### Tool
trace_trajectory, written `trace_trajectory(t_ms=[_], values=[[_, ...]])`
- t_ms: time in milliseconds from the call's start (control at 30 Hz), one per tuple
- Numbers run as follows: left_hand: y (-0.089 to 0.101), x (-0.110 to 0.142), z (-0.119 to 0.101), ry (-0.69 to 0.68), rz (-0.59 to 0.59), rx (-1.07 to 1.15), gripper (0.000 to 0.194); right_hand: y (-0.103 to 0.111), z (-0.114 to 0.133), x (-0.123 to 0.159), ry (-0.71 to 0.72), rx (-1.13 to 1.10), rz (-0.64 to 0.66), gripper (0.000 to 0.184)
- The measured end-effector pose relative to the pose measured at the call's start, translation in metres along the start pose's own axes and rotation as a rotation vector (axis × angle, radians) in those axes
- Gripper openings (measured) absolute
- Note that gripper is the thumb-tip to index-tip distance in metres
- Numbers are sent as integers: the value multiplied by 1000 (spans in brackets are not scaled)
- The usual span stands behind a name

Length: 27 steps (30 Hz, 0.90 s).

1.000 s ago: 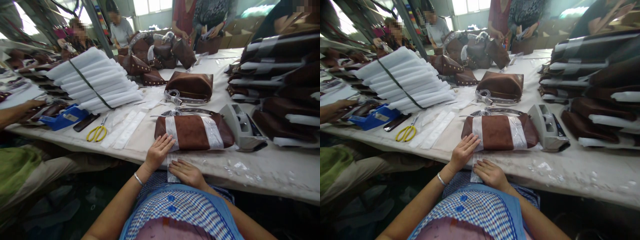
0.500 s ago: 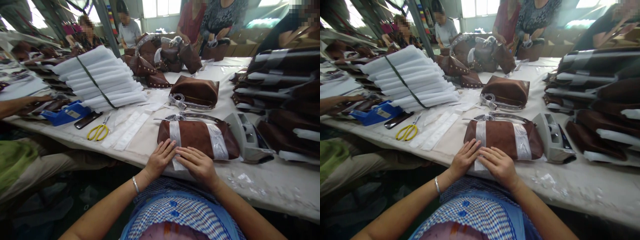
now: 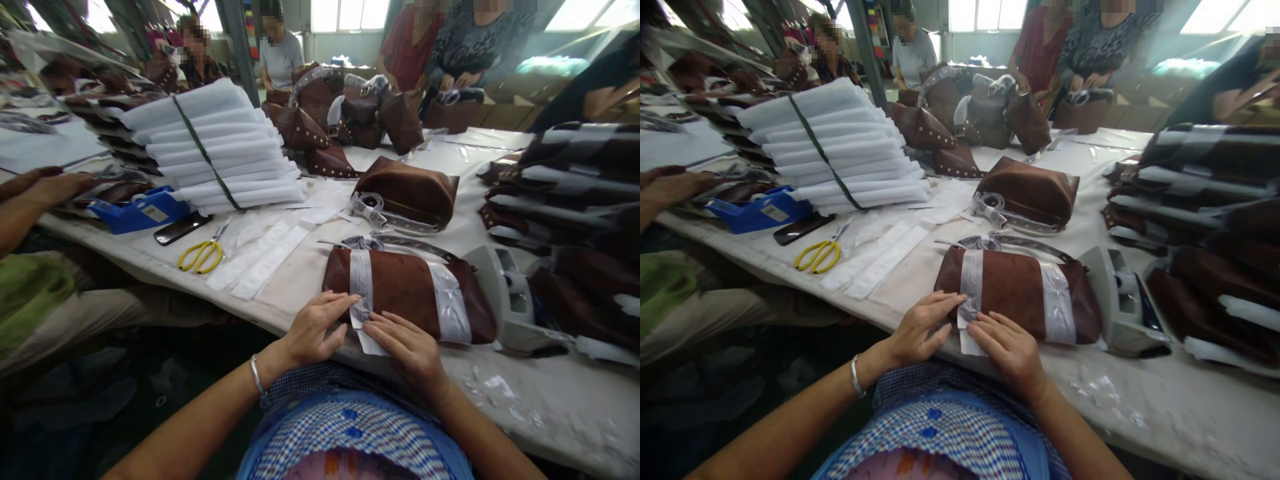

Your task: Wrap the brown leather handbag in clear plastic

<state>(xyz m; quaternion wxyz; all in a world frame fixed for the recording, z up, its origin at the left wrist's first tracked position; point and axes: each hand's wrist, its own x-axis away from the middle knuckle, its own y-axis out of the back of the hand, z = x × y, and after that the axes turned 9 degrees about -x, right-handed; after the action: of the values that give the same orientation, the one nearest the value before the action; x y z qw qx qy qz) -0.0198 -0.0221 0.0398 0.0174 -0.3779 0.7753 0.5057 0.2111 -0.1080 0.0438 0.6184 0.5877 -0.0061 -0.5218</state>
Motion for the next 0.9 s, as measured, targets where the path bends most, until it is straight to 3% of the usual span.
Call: trace_trajectory(t_ms=[133, 633, 900], values=[[-7, -7, -5, 156, -113, -17, 33, 1, 2, 1, 23, 0, 3, 36], [-28, -5, 6, -138, -344, -336, 26, 0, 21, 7, 96, 51, 84, 26], [-28, -4, 11, -196, -361, -393, 28, 5, 21, -4, 106, 20, 93, 24]])
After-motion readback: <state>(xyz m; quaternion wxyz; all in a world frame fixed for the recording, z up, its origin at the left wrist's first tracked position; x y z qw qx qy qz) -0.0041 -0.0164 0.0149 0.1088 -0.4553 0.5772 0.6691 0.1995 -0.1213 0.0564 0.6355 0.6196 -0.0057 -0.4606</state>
